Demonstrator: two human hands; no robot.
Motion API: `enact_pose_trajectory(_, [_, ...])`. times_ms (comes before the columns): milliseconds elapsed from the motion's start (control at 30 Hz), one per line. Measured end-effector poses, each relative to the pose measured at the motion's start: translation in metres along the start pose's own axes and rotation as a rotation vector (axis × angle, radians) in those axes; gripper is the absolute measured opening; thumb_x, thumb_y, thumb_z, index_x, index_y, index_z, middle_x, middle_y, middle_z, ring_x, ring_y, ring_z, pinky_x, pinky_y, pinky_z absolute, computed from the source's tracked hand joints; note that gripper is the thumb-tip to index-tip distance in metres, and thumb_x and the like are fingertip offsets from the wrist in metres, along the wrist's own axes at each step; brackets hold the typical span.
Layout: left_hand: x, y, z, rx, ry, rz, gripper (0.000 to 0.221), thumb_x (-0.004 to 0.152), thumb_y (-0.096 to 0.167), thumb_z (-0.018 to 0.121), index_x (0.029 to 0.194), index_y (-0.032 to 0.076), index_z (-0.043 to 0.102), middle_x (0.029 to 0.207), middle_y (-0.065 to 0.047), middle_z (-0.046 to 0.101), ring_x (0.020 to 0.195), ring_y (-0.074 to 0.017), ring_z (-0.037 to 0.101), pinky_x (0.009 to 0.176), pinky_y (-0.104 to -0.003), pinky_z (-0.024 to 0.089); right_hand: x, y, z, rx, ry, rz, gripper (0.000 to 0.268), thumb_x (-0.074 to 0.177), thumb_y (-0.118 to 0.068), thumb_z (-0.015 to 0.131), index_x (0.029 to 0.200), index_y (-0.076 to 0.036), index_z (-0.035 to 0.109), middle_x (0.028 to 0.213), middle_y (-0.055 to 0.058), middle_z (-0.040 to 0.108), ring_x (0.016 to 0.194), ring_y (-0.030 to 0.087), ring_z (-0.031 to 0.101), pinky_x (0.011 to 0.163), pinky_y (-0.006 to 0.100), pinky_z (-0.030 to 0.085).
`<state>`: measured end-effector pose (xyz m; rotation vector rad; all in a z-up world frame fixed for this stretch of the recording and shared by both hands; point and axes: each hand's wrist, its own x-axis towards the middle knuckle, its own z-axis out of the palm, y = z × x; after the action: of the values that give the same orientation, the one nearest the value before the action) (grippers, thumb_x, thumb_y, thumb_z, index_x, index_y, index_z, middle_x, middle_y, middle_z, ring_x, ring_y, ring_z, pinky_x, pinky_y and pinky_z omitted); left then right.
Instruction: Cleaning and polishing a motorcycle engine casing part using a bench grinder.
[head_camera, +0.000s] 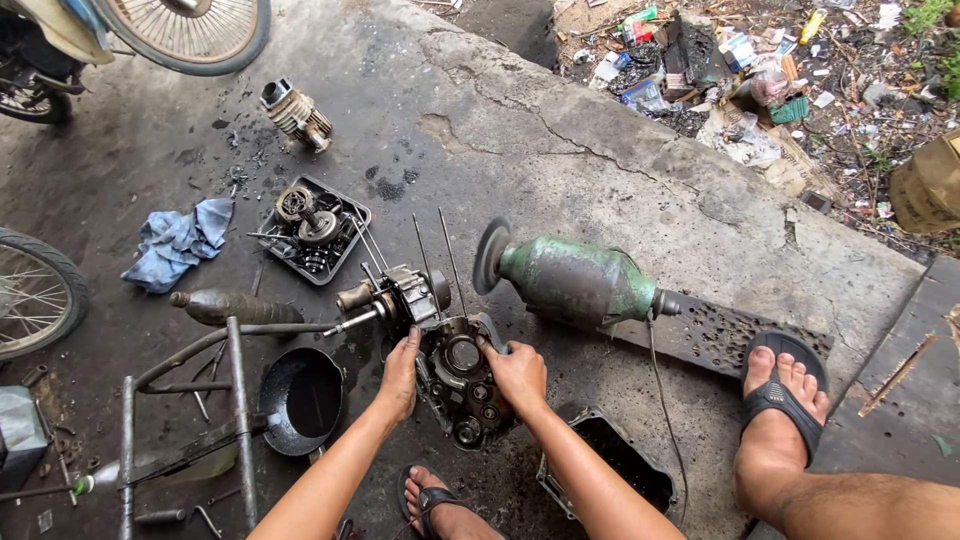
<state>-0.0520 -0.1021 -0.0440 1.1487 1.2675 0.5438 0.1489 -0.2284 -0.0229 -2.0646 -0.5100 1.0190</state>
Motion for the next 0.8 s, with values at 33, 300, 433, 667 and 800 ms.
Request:
enact_pose_trajectory(33, [0.005,-0.002,0.002,-0.003,-0.003,-0.003,0.068,0.098,0.059,0.055,0.125,-0.003,0.065,0.119,-0.006,0.063,0.112,-0.0152,0.049,0.102,-0.034,0.036,0.006,0.003,0.001,-0.004,0.003,0.003,0.070,0.076,-0.068,0.073,0.098,-0.001,0.076,0.089,0.027,0.073,0.091,0.043,0.072,0.083,0.050,0.055])
enact_pose_trajectory(300, [0.036,-0.016,0.015,0.179,0.204,-0.052,0.080,0.088,0.068,0.060,0.123,-0.004,0.055,0.118,-0.012,0.063,0.110,-0.0187,0.054,0.099,-0.036,0.043,0.048,0.020,0.014,-0.091,-0.111,0.086,0.077,0.076,-0.074,0.069,0.089,0.002,0.078,0.094,0.026,0.075,0.094,0.042,0.073,0.086,0.050,0.056])
enact_pose_trajectory(433, [0.043,-0.010,0.021,0.258,0.238,-0.168,0.081,0.089,0.070,0.059,0.120,-0.005,0.058,0.113,-0.016,0.064,0.105,-0.0218,0.054,0.094,-0.040,0.048,0.063,0.018,0.013,-0.087,-0.148,0.094,0.078,0.076,-0.075,0.068,0.087,0.001,0.077,0.091,0.025,0.076,0.090,0.040,0.075,0.084,0.049,0.057])
enact_pose_trajectory(667, [0.059,-0.010,0.021,0.284,0.279,-0.228,0.086,0.086,0.073,0.060,0.121,-0.006,0.057,0.113,-0.017,0.065,0.104,-0.0232,0.057,0.092,-0.043,0.050,0.082,0.026,0.025,-0.121,-0.217,0.137,0.084,0.077,-0.077,0.067,0.085,0.006,0.076,0.092,0.026,0.076,0.090,0.039,0.076,0.083,0.047,0.058])
enact_pose_trajectory(800, [0.063,-0.003,0.024,0.374,0.290,-0.271,0.087,0.088,0.072,0.061,0.122,-0.007,0.054,0.116,-0.019,0.063,0.106,-0.0237,0.057,0.093,-0.046,0.048,0.086,0.027,0.030,-0.111,-0.211,0.158,0.087,0.076,-0.078,0.068,0.092,0.008,0.075,0.099,0.029,0.074,0.097,0.042,0.074,0.087,0.048,0.057])
